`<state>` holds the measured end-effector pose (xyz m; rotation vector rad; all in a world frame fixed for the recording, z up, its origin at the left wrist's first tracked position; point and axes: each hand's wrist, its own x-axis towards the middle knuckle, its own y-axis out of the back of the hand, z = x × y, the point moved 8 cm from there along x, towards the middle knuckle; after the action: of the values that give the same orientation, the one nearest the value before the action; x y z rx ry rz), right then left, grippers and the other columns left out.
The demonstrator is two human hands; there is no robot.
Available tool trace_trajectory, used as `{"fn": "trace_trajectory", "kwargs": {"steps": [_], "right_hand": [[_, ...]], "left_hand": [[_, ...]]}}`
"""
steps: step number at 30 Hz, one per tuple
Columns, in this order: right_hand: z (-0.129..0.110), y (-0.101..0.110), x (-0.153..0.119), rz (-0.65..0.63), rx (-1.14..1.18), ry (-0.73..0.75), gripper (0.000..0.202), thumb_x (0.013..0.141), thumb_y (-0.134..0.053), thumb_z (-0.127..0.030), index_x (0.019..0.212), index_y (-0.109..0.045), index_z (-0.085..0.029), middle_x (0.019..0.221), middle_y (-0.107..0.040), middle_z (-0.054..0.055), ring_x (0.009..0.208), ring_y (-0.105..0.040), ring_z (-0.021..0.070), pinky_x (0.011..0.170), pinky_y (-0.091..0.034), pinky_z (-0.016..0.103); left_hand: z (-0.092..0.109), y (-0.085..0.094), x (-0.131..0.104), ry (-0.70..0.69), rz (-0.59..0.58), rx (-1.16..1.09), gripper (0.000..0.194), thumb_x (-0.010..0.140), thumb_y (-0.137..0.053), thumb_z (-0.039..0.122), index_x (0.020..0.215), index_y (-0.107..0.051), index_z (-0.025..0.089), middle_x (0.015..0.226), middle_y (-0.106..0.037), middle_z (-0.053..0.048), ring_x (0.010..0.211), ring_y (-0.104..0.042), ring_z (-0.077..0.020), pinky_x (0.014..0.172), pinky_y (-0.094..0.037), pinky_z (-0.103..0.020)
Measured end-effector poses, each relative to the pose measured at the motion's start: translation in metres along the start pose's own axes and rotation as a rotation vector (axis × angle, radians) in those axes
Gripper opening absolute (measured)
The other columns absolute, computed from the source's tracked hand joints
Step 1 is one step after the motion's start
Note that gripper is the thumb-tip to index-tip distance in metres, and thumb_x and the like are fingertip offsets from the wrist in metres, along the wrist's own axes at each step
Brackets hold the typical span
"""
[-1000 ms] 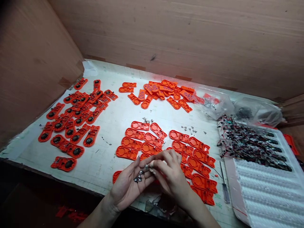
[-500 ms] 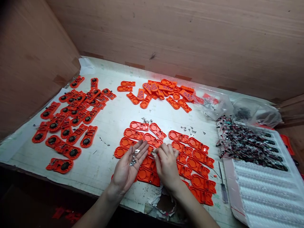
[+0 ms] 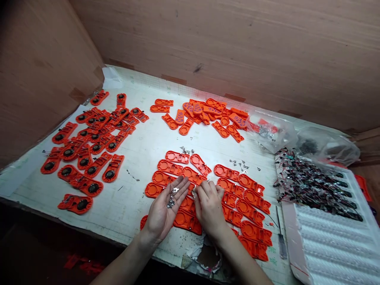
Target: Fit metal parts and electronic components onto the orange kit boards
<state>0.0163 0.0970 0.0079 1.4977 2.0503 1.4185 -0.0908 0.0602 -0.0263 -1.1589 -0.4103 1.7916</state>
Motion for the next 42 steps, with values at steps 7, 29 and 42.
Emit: {"fn": "trace_trajectory", "kwargs": {"steps": [7, 29, 42], "right_hand": [[-0.006, 0.0, -0.005, 0.048, 0.036, 0.022, 0.018, 0.09, -0.042, -0.011, 0.08, -0.055, -0.017, 0.076, -0.05, 0.003, 0.076, -0.043, 0.0164, 0.076, -0.033, 0.033], [-0.003, 0.007, -0.003, -0.008, -0.015, -0.025, 0.012, 0.09, -0.045, -0.018, 0.086, -0.057, -0.018, 0.083, -0.055, 0.004, 0.081, -0.049, 0.0183, 0.074, -0.033, 0.034], [-0.013, 0.004, -0.018, -0.003, -0.163, 0.206, 0.02, 0.09, -0.043, -0.014, 0.098, -0.061, -0.017, 0.09, -0.059, 0.009, 0.082, -0.045, 0.0203, 0.072, -0.036, 0.034]], "left_hand": [[-0.001, 0.0, 0.001, -0.023, -0.028, -0.002, 0.034, 0.096, -0.037, 0.025, 0.115, -0.062, 0.011, 0.129, -0.056, -0.013, 0.123, -0.049, -0.0235, 0.111, -0.032, -0.039], [-0.001, 0.002, 0.0, -0.038, -0.013, 0.015, 0.033, 0.095, -0.041, 0.025, 0.116, -0.06, 0.009, 0.13, -0.054, -0.015, 0.122, -0.05, -0.0231, 0.109, -0.035, -0.035], [-0.005, 0.002, 0.0, -0.029, -0.019, 0.037, 0.034, 0.095, -0.039, 0.026, 0.117, -0.06, 0.012, 0.131, -0.055, -0.013, 0.123, -0.05, -0.0225, 0.11, -0.034, -0.036]]}}
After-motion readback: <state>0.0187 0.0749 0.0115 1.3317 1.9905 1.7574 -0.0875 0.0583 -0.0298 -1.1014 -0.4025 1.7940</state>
